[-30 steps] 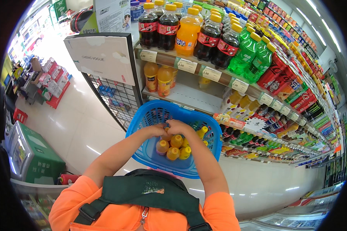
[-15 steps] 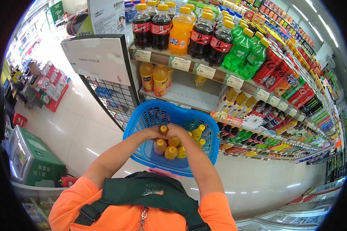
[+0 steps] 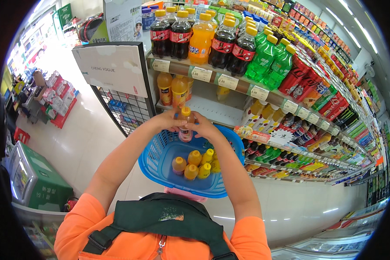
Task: The person repeatedly picks up small yellow bottles from a shelf and places them into a blue shopping basket. The person handles the bottles one at a time, filling the basket with multiple units.
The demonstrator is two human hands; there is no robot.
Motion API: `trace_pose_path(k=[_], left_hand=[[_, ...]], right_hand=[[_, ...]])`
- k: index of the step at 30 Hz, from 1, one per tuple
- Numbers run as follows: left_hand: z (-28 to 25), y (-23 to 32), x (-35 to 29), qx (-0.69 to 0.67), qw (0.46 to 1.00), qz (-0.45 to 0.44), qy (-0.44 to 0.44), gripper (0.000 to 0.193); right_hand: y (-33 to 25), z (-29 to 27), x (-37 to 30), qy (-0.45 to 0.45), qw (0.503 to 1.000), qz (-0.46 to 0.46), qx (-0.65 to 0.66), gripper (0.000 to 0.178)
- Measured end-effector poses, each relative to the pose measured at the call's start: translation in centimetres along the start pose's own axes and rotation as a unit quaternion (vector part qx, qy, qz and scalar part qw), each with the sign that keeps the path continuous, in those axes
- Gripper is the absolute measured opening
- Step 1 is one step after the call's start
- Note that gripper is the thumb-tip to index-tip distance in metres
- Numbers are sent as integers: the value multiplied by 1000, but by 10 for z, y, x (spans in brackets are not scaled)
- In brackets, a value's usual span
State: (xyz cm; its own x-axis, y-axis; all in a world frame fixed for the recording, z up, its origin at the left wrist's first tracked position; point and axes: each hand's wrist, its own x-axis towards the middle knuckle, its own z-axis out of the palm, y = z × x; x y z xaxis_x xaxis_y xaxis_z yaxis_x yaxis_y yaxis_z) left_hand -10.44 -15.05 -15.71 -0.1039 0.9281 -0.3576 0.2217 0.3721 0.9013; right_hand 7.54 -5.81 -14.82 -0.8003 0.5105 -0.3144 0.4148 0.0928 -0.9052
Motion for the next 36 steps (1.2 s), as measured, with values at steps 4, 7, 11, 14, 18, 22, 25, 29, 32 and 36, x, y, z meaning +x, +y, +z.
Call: trace_pose_path(k=[4, 7, 11, 14, 18, 22, 25, 29, 32, 36], left_hand=[[-5, 42, -7, 28, 998, 55, 14, 76], [-3, 64, -11, 20, 996, 84, 15, 74], [-4, 66, 0, -1, 991, 126, 38, 72], [-1, 60, 15, -10, 985, 160, 60, 70], [5, 68, 22, -8, 985, 155, 71, 68], [8, 51, 49, -64, 975, 189, 100, 64], [9, 47, 68, -56, 973, 182, 131, 61], [9, 50, 80, -77, 976, 185, 90, 63], [20, 51, 79, -81, 973, 153, 151, 53], [28, 43, 96, -22, 961, 167, 220, 44]], right_hand=[[-19, -12, -4, 51, 995, -81, -25, 77], [-16, -26, 8, 93, 978, -160, -92, 84], [-34, -28, 2, 167, 954, -181, -170, 90], [-39, -24, 2, 214, 941, -183, -189, 90], [-31, -28, 12, 264, 923, -193, -203, 89], [-17, -32, 35, 279, 917, -219, -184, 83], [-5, -40, 55, 292, 910, -228, -188, 75], [3, -58, 77, 297, 906, -203, -222, 57], [4, -69, 87, 268, 919, -166, -237, 50], [7, -83, 104, 241, 939, -105, -223, 61]])
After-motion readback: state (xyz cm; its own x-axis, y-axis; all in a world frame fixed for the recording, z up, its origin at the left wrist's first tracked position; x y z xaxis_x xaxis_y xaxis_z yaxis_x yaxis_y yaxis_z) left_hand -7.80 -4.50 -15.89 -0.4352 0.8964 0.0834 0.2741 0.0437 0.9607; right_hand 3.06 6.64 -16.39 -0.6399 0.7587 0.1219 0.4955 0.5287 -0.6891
